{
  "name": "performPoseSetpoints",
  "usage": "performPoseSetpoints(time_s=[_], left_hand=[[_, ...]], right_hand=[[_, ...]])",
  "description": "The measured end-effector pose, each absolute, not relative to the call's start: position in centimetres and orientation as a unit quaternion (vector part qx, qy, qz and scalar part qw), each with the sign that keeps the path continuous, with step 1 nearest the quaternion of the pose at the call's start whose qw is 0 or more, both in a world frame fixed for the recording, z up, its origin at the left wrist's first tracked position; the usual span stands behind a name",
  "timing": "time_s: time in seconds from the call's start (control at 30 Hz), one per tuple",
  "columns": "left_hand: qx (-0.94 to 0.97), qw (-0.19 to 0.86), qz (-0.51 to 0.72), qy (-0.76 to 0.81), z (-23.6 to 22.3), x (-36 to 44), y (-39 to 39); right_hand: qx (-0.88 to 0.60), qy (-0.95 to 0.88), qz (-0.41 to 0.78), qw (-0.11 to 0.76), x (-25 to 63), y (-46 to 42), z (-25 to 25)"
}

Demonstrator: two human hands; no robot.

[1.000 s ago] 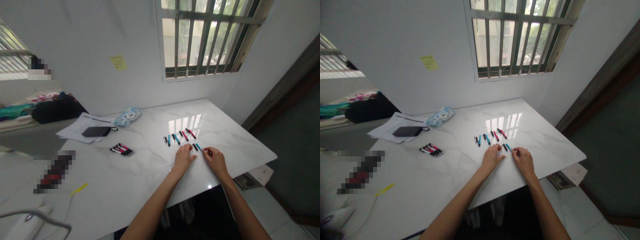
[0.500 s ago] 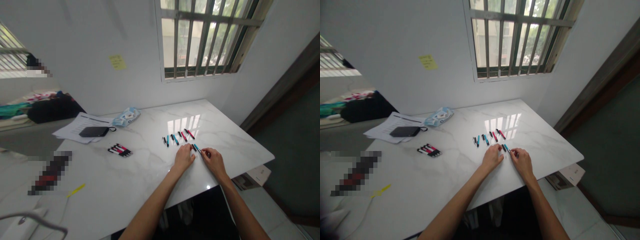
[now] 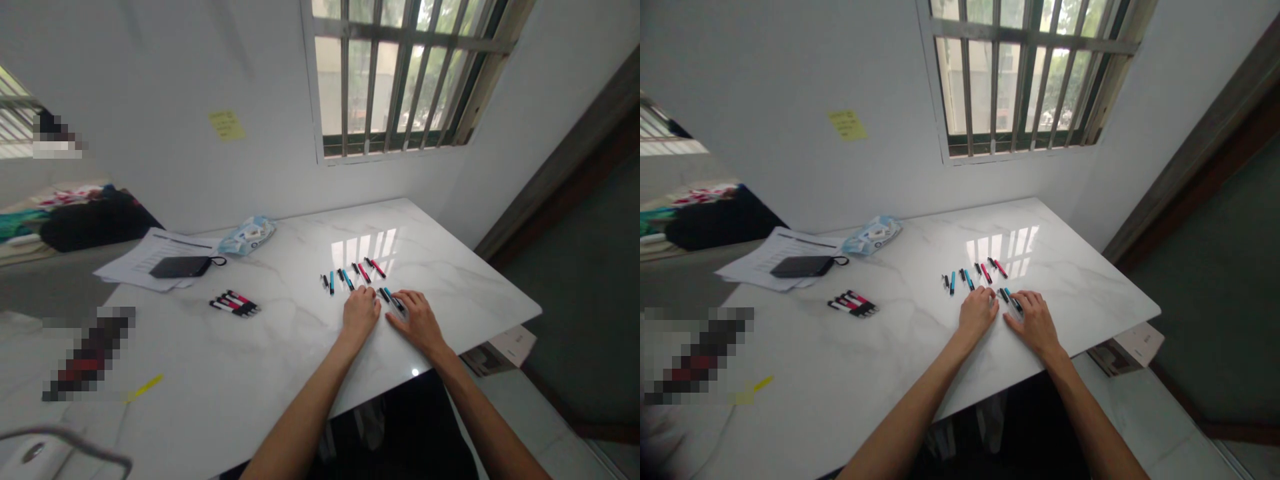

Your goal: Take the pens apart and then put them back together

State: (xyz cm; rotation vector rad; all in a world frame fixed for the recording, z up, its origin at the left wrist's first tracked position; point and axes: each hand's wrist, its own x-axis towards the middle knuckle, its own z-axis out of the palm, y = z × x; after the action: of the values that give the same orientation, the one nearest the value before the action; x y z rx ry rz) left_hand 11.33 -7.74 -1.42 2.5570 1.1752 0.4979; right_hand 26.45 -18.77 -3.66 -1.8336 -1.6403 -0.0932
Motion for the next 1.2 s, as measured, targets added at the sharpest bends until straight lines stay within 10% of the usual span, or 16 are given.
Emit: performPoseSetpoints(time_s=[0.53, 1.2], left_hand=[[0.882, 0.150, 0.192, 0.404, 0.0, 8.9, -7.6], [0.867, 0.028, 0.095, 0.488, 1.1, -17.0, 4.2]], right_hand=[[-0.728, -0.597, -0.032, 0.336, 26.5, -18.8, -3.9], [-0.716, -0.579, -0.015, 0.389, 26.7, -19.1, -4.6]])
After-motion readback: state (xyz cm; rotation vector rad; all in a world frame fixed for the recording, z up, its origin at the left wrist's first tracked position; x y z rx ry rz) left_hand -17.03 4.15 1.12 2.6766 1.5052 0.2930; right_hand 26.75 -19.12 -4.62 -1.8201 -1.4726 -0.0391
